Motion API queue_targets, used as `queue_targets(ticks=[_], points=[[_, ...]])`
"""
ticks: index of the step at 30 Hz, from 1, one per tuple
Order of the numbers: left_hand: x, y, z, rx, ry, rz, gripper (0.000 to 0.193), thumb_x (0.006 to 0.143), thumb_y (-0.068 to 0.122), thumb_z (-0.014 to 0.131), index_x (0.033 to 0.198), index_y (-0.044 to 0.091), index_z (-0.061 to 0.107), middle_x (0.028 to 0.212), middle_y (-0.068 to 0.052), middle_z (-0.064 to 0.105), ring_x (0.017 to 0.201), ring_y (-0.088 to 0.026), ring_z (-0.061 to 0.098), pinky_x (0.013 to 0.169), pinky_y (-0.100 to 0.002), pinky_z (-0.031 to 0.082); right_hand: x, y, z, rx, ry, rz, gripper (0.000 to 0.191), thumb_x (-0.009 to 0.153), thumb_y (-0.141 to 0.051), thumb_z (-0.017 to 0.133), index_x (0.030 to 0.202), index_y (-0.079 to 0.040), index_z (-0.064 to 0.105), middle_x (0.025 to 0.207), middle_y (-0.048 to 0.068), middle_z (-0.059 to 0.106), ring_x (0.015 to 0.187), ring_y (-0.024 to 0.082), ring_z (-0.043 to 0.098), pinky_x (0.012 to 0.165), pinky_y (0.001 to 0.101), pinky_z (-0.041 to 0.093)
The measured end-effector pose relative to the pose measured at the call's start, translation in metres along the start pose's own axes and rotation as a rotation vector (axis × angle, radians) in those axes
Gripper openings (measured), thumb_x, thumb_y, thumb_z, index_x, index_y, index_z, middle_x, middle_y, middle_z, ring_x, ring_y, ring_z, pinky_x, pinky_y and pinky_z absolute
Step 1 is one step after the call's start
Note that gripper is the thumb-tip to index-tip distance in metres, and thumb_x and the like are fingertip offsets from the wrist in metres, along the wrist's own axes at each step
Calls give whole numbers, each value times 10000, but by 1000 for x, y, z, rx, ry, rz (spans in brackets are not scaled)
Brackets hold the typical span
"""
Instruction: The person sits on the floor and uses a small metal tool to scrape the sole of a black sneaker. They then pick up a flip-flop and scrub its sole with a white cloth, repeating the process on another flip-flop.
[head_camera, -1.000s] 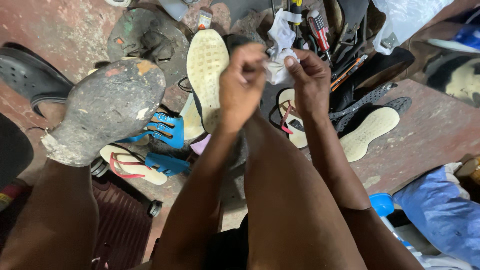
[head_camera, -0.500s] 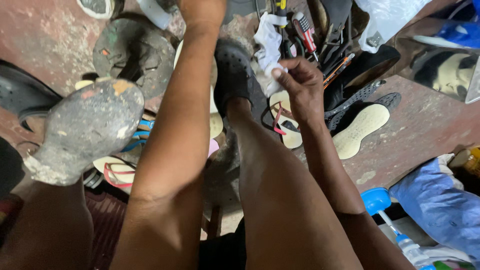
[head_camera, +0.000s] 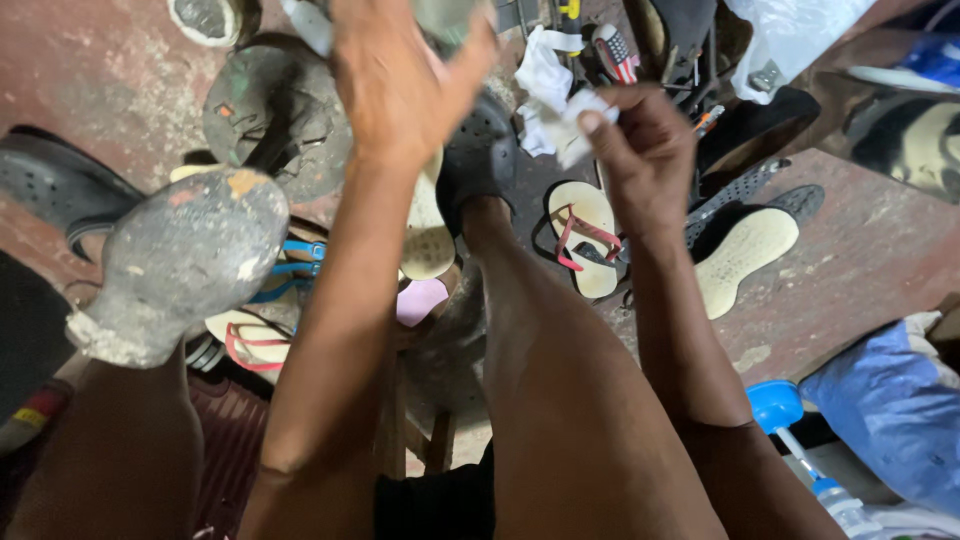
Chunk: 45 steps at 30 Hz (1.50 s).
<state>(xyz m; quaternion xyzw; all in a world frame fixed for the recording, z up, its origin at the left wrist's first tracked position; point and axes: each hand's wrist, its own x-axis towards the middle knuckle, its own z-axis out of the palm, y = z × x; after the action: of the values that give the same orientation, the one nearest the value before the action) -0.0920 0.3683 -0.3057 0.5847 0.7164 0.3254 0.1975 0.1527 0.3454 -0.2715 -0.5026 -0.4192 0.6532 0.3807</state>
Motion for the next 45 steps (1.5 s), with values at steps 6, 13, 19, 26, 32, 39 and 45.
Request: queue_targets(ticks=[6,13,19,26,32,39,45], points=[[-44,19,-10,-69,-365,-43,703,852,374,841,1313,10,455,1213,-229,609,935,-385,714,821,-462,584,23,-30,6,-174,-75,-246,120,1123,-27,732,1186,40,654,1046,91,718,895,103,668,789,247,527],[-51,34,-25,29,-479,61,717,773,397,819,1290,16,497,1203,-238,642,808,-417,706,687,-495,555,47,-57,23,-701,-379,-604,84,1111,-23,718,1192,-18,698,1169,123,701,1026,207,724,834,307,585],[-45,37,-40,42,-530,82,703,762,451,818,1240,15,544,1080,-207,688,829,-409,710,708,-502,545,46,-58,20,-857,-389,-630,99,1080,-55,733,1147,17,717,1117,146,705,1032,277,704,865,392,551],[-37,43,-46,52,-654,-14,677,737,475,812,1148,-12,580,754,-206,710,709,-409,705,687,-497,543,55,-36,16,-808,-390,-439,105,1113,-85,738,1164,6,747,1045,112,733,972,239,699,909,381,534],[-37,38,-42,75,-654,-6,635,756,494,796,1068,-17,585,751,-228,703,701,-418,701,674,-510,541,60,-22,14,-742,-408,-371,104,1096,-68,730,1157,13,756,1014,100,702,910,194,657,801,342,493],[-36,35,-39,103,-711,-42,637,760,514,782,1082,-3,596,758,-225,708,719,-415,708,704,-506,546,63,-11,16,-703,-354,-336,126,1124,-107,765,1187,3,769,959,79,690,830,144,615,732,321,479],[-36,33,-35,125,-721,-50,714,816,511,782,1228,-18,536,830,-246,713,719,-404,710,703,-491,555,64,-29,19,-772,-419,-529,105,1109,-68,732,1173,13,751,1058,99,740,993,188,687,852,359,537]])
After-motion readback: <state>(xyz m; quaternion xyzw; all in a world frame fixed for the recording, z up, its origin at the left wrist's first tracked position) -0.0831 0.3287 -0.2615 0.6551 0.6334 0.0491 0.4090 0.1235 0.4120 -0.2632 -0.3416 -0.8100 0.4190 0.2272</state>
